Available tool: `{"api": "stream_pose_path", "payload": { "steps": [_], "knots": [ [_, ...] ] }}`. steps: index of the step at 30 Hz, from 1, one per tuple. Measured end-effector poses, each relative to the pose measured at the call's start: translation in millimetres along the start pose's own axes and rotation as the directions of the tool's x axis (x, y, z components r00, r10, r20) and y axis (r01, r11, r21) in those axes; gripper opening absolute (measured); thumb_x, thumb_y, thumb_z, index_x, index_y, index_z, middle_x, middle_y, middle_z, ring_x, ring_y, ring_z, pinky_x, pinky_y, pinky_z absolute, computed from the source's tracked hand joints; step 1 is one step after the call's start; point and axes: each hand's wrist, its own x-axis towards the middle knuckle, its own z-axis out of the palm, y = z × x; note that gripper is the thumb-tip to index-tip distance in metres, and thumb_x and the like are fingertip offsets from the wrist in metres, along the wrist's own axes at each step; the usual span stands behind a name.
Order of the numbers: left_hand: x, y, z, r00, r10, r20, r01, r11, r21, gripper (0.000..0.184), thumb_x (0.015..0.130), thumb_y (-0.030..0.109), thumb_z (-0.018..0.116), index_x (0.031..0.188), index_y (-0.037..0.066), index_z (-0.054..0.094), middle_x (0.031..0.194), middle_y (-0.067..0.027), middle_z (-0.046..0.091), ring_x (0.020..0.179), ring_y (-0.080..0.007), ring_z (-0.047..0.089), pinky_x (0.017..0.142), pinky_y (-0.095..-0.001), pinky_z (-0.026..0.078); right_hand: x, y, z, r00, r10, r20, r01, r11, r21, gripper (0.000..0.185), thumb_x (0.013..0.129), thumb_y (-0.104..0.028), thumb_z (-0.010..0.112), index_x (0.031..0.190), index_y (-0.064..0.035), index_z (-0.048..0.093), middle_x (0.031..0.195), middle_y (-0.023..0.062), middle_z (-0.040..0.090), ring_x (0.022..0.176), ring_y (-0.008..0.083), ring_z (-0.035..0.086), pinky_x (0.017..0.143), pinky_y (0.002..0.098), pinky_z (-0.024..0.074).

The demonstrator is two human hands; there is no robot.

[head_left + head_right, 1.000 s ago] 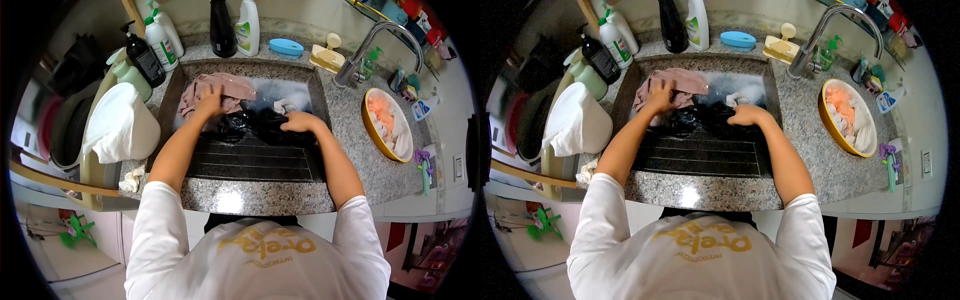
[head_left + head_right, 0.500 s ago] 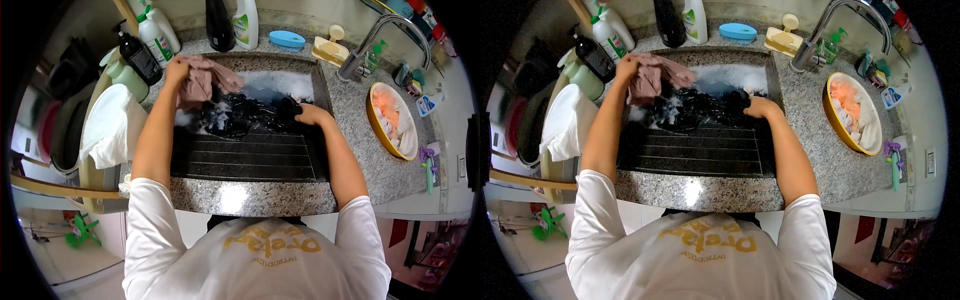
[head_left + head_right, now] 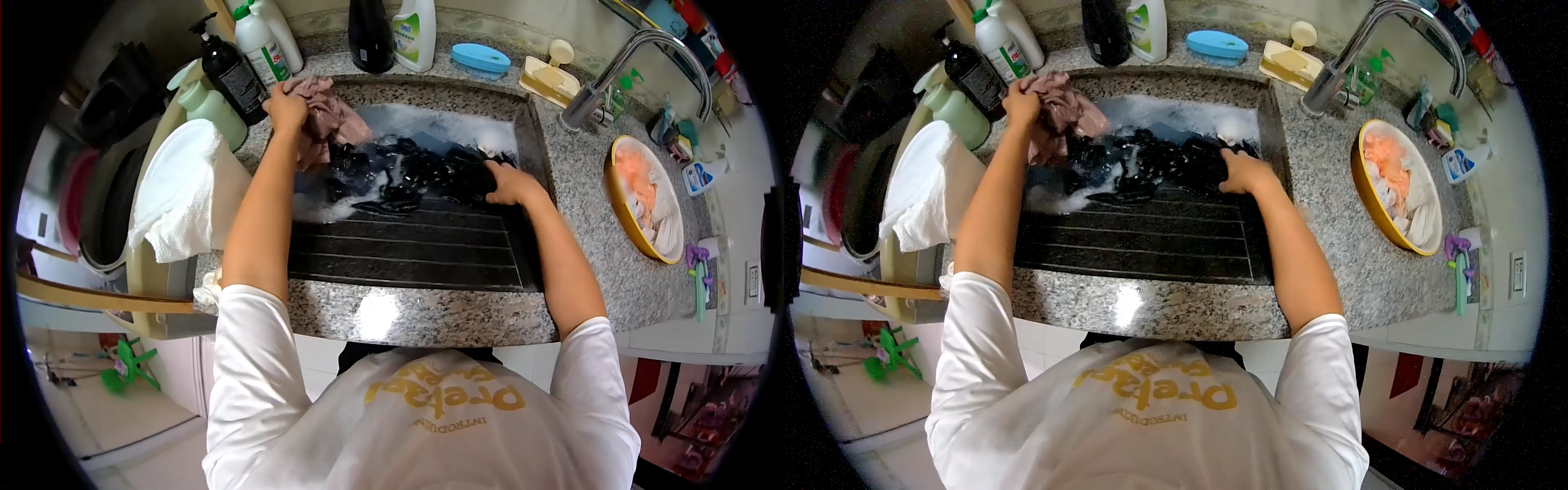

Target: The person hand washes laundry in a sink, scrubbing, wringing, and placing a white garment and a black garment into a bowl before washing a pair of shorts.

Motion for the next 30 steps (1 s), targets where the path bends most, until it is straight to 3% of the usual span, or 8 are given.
{"api": "stream_pose_path", "payload": {
  "steps": [5, 7, 13, 16, 20, 24, 26, 30],
  "knots": [
    [-16, -2, 12, 0.885, 0.073, 0.460, -0.143, 0.982, 0.120, 0.046, 0.065, 0.036, 0.069, 0.102, 0.011, 0.057, 0.123, -0.0250, 0.035, 0.107, -0.0403, 0.041, 0.091, -0.0386, 0.035, 13, -58, 13, 0.864, -0.487, -0.126, 0.473, 0.872, -0.129, 0.083, 0.068, -0.045, 0.062, 0.133, -0.0100, 0.025, 0.136, 0.0180, 0.025, 0.127, 0.0320, 0.023, 0.101, 0.0463, 0.0229],
    [-23, -5, 20, 0.853, 0.055, 0.519, -0.212, 0.945, 0.248, 0.040, 0.075, 0.038, 0.058, 0.108, 0.016, 0.054, 0.128, -0.0249, 0.028, 0.113, -0.0434, 0.035, 0.094, -0.0441, 0.032, 31, -94, 19, 0.821, -0.539, -0.187, 0.520, 0.842, -0.144, 0.086, 0.069, -0.055, 0.058, 0.134, -0.0094, 0.024, 0.137, 0.0185, 0.023, 0.127, 0.0340, 0.020, 0.101, 0.0483, 0.0211],
    [-63, 13, -22, 0.827, 0.200, 0.525, -0.382, 0.886, 0.264, 0.043, 0.073, 0.020, 0.057, 0.115, 0.013, 0.050, 0.133, -0.0266, 0.020, 0.118, -0.0407, 0.032, 0.096, -0.0383, 0.033, 77, -136, 40, 0.972, -0.230, -0.053, 0.216, 0.957, -0.194, 0.084, 0.069, -0.064, 0.052, 0.136, -0.0264, 0.017, 0.141, 0.0117, 0.015, 0.129, 0.0334, 0.013, 0.097, 0.0593, 0.0196],
    [-70, 16, -51, 0.731, 0.145, 0.667, -0.276, 0.956, 0.094, 0.045, 0.074, 0.020, 0.058, 0.117, 0.009, 0.048, 0.136, -0.0272, 0.012, 0.127, -0.0376, 0.019, 0.098, -0.0381, 0.029, 95, -98, 45, 0.990, -0.115, -0.087, 0.100, 0.981, -0.167, 0.064, 0.074, -0.041, 0.061, 0.129, -0.0259, 0.031, 0.130, 0.0105, 0.035, 0.118, 0.0299, 0.037, 0.090, 0.0464, 0.0372],
    [-81, 12, -69, 0.702, 0.215, 0.678, -0.390, 0.914, 0.114, 0.041, 0.075, 0.020, 0.058, 0.114, 0.010, 0.050, 0.131, -0.0261, 0.025, 0.117, -0.0320, 0.033, 0.095, -0.0379, 0.032, 85, -58, 34, 0.997, 0.063, -0.044, -0.068, 0.989, -0.131, 0.048, 0.074, -0.015, 0.047, 0.121, -0.0252, 0.044, 0.117, 0.0120, 0.051, 0.107, 0.0324, 0.049, 0.086, 0.0445, 0.0411],
    [-86, 7, -66, 0.684, 0.257, 0.683, -0.429, 0.899, 0.091, 0.038, 0.076, 0.020, 0.058, 0.112, 0.009, 0.051, 0.112, -0.0207, 0.047, 0.098, -0.0263, 0.048, 0.081, -0.0371, 0.041, 83, -17, 35, 0.999, 0.035, 0.007, -0.033, 0.983, -0.182, 0.049, 0.073, -0.017, 0.050, 0.121, -0.0188, 0.046, 0.113, 0.0147, 0.054, 0.103, 0.0321, 0.052, 0.086, 0.0402, 0.0414],
    [-90, 20, -68, 0.556, -0.037, 0.830, -0.030, 0.997, 0.065, 0.033, 0.072, 0.019, 0.057, 0.103, 0.005, 0.056, 0.102, -0.0215, 0.056, 0.090, -0.0289, 0.057, 0.078, -0.0338, 0.044, 69, -17, 29, 1.000, 0.008, 0.028, -0.002, 0.978, -0.209, 0.049, 0.072, -0.018, 0.052, 0.121, -0.0147, 0.047, 0.112, 0.0158, 0.054, 0.103, 0.0323, 0.052, 0.086, 0.0392, 0.0416],
    [-102, 10, -49, 0.486, -0.048, 0.873, -0.070, 0.993, 0.093, 0.032, 0.073, 0.021, 0.058, 0.100, 0.005, 0.057, 0.085, -0.0149, 0.062, 0.082, -0.0239, 0.058, 0.072, -0.0318, 0.045, 40, -13, 26, 0.991, -0.134, -0.005, 0.133, 0.986, -0.104, 0.047, 0.070, -0.021, 0.056, 0.112, -0.0017, 0.052, 0.103, 0.0174, 0.059, 0.096, 0.0289, 0.056, 0.082, 0.0350, 0.0429]
  ]
}}
